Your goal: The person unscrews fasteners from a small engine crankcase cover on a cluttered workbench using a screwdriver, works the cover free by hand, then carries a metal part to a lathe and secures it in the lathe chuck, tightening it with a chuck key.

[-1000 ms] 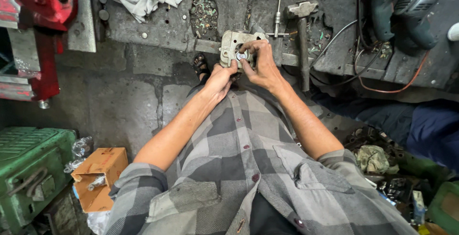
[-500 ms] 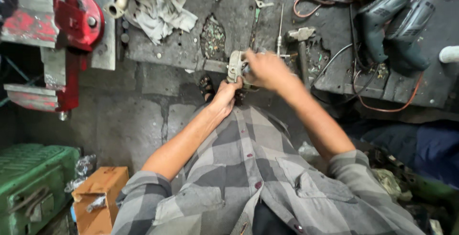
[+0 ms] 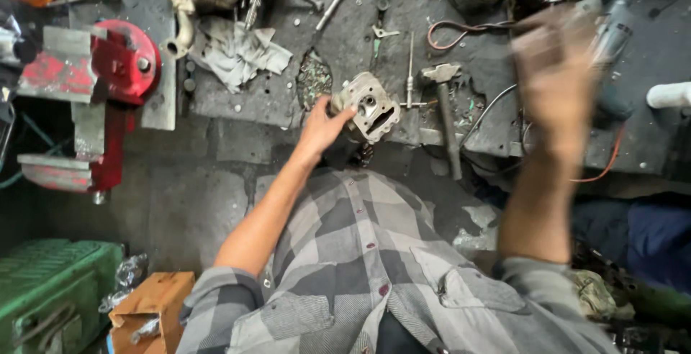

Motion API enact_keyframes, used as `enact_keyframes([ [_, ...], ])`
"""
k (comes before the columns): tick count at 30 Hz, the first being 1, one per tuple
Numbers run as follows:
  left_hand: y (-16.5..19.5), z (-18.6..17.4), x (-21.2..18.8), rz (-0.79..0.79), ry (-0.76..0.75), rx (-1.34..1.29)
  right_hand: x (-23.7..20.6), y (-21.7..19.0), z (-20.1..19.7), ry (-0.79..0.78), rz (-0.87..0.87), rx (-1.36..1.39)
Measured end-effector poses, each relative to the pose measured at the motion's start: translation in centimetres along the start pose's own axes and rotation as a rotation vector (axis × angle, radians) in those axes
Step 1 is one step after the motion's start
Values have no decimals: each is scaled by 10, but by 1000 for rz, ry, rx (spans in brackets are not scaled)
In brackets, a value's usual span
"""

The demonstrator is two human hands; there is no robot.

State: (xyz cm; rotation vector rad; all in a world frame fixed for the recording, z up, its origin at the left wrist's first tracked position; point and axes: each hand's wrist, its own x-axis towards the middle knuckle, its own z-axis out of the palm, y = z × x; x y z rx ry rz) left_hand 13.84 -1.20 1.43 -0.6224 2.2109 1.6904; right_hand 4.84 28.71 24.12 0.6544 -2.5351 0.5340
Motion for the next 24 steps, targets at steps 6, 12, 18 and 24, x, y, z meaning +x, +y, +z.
enact_keyframes([
  [6,103,-1,36,876,241,38,-133,22,141,-224,787,961],
  [12,134,0,-5,891,-56,81,-128,2,150,-363,743,1131],
  [18,40,-31,-48,446,236,16,-104,-25,197,-697,635,989],
  [24,-57,-79,-82,212,327,-52,-16,-102,242,-888,329,837],
])
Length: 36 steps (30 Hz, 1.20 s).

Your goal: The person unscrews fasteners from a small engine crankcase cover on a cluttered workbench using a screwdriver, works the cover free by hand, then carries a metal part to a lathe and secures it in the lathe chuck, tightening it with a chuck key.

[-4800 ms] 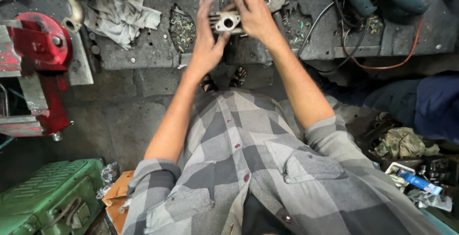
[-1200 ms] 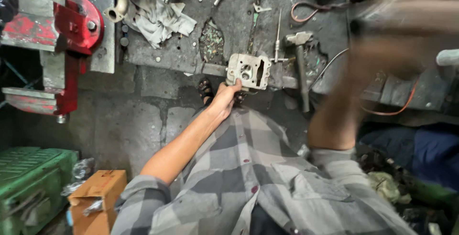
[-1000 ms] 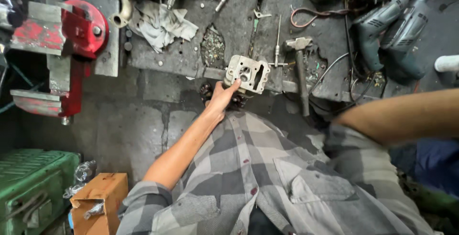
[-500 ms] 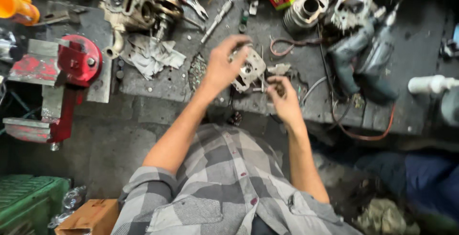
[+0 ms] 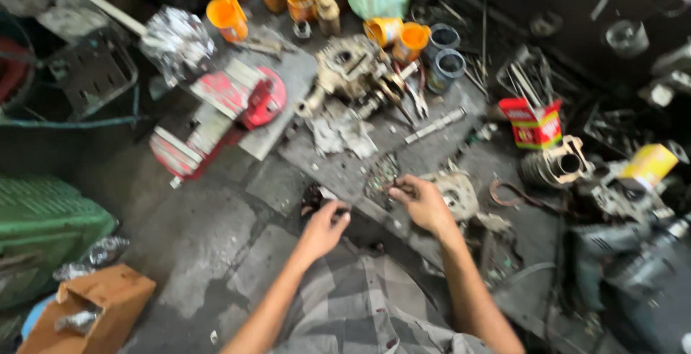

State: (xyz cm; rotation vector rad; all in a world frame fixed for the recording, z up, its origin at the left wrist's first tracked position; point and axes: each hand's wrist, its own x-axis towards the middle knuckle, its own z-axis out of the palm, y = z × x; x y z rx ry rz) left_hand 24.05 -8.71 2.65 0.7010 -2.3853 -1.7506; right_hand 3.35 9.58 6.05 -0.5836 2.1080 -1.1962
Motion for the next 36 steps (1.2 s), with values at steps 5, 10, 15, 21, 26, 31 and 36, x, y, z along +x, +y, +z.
enact_keyframes([
  [5,-34,-60,4,-11,-9,63,120,-121,34,74,-412,-279],
  [10,-57,-108,34,68,67,18,252,-180,89,100,-410,-441],
  [15,-72,-131,83,-78,-106,-33,324,-196,142,123,-413,-780],
  [21,-61,-116,136,-271,-467,126,306,-204,140,154,-356,-782],
  [26,-64,-89,125,-116,-766,290,208,-197,91,567,-303,-388],
  [31,-55,-45,130,280,-1567,496,35,-148,64,781,75,35],
  [36,-15,39,114,73,-1840,473,-147,-96,149,1302,425,301],
])
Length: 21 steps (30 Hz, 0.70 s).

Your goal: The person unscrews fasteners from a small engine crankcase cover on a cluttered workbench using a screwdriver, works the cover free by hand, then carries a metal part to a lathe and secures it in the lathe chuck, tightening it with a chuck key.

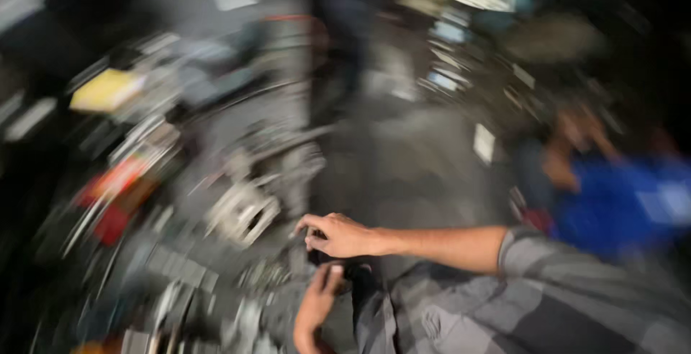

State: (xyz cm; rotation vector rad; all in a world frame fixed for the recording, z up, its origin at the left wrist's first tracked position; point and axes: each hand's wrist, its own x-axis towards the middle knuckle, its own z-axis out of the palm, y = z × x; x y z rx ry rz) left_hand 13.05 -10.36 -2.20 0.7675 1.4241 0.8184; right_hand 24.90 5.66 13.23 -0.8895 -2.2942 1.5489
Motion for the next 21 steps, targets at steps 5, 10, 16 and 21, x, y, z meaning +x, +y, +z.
enact_keyframes([
  [5,55,54,72,-126,-130,258,-165,92,-79,459,396,-12],
  [10,51,166,96,89,-153,740,-323,141,-82,718,690,77],
  [16,-5,341,80,-131,-450,759,-485,179,-48,807,534,270],
  [21,-46,469,53,-531,-430,808,-626,223,-34,919,422,395],
])
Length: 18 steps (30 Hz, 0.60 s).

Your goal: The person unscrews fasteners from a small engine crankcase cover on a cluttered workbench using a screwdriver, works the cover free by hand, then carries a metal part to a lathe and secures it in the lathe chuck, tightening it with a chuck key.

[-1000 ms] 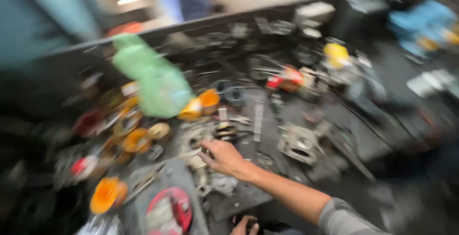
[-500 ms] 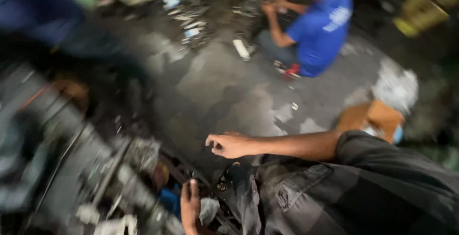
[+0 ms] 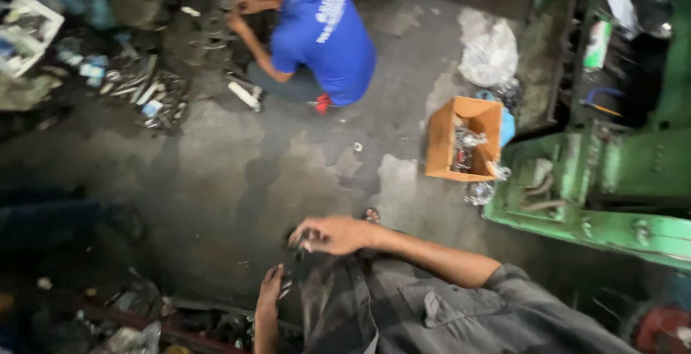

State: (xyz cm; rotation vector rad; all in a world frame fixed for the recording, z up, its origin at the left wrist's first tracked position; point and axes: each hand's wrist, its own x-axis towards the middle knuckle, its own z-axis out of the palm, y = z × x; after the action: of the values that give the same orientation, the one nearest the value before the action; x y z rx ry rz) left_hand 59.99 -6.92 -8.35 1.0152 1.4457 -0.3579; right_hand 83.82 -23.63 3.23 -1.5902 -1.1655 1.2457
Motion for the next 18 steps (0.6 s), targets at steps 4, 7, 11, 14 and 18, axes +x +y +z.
enact_keyframes([
  [4,45,82,-10,-116,-101,326,-31,49,-113,305,-78,306],
  [7,86,135,-7,-121,-230,399,-36,88,-219,431,30,275],
  [11,177,232,46,-104,-334,607,-39,149,-368,651,44,199],
  [14,265,302,73,326,-302,636,-42,188,-466,734,171,357],
  [18,412,405,98,353,-203,512,-51,218,-580,755,457,375],
])
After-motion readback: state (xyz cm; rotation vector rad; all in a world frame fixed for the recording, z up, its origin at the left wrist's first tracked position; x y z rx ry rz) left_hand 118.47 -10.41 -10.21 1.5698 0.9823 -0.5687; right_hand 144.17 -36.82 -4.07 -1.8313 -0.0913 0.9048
